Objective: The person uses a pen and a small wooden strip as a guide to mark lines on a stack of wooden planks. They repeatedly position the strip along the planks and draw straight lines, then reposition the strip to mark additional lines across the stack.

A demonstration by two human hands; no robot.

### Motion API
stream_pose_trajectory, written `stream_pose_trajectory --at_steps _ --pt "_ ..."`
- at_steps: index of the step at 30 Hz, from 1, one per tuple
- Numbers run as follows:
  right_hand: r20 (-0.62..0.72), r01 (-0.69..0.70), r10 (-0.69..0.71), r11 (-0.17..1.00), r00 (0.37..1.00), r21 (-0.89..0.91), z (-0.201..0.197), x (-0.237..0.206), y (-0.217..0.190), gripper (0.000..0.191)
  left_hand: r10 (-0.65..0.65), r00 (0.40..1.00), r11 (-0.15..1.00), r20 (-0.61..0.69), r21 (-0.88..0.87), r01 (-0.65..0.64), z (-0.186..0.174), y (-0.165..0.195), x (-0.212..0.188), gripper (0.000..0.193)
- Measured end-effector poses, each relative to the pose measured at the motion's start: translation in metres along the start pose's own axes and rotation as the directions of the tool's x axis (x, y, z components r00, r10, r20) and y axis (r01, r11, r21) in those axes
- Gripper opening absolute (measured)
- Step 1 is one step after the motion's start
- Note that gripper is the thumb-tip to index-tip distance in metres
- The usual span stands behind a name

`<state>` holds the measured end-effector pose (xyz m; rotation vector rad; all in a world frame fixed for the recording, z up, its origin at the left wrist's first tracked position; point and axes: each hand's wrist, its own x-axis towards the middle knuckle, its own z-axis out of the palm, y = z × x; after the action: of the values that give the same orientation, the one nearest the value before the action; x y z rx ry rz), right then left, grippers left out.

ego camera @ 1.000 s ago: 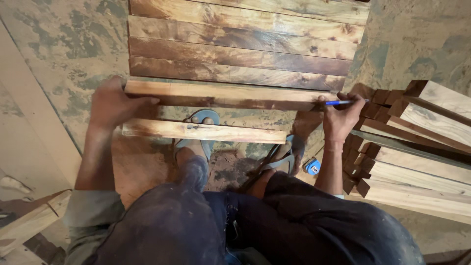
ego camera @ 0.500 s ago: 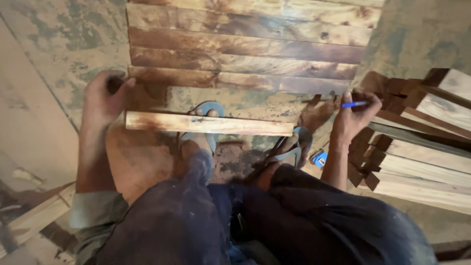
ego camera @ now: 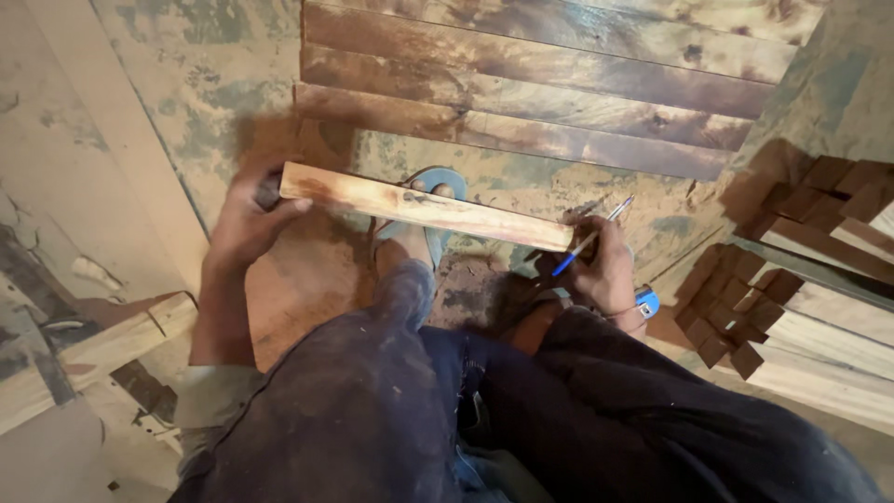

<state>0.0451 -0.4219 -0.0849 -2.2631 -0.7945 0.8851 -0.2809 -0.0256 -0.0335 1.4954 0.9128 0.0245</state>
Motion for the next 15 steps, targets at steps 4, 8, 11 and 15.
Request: stream_pose_trajectory --at_steps 4,8,11,15 --pt "0.058 -0.023 0.000 0.919 0.998 0.393 -0.017 0.007 0.009 0.063 0.014 0.997 0.997 -0.080 -0.073 -0.019 0.002 -0.023 0.004 0.039" --pt "0.014 -0.067 0.096 0.576 0.995 0.815 -0.024 0.007 0.010 0.060 0.030 0.976 0.984 -0.214 -0.165 -0.066 0.013 -0.032 0.011 0.033" --pt "-0.067 -0.020 0.116 0.621 0.991 0.784 -0.022 0.010 0.011 0.057 -0.097 0.944 0.921 -0.315 -0.389 -0.036 0.027 -0.029 0.019 0.036" --pt "-0.152 0.045 0.158 0.536 0.976 0.843 -0.017 0.013 0.014 0.054 -0.040 0.937 0.937 -0.347 -0.338 -0.085 0.039 -0.020 0.027 0.036"
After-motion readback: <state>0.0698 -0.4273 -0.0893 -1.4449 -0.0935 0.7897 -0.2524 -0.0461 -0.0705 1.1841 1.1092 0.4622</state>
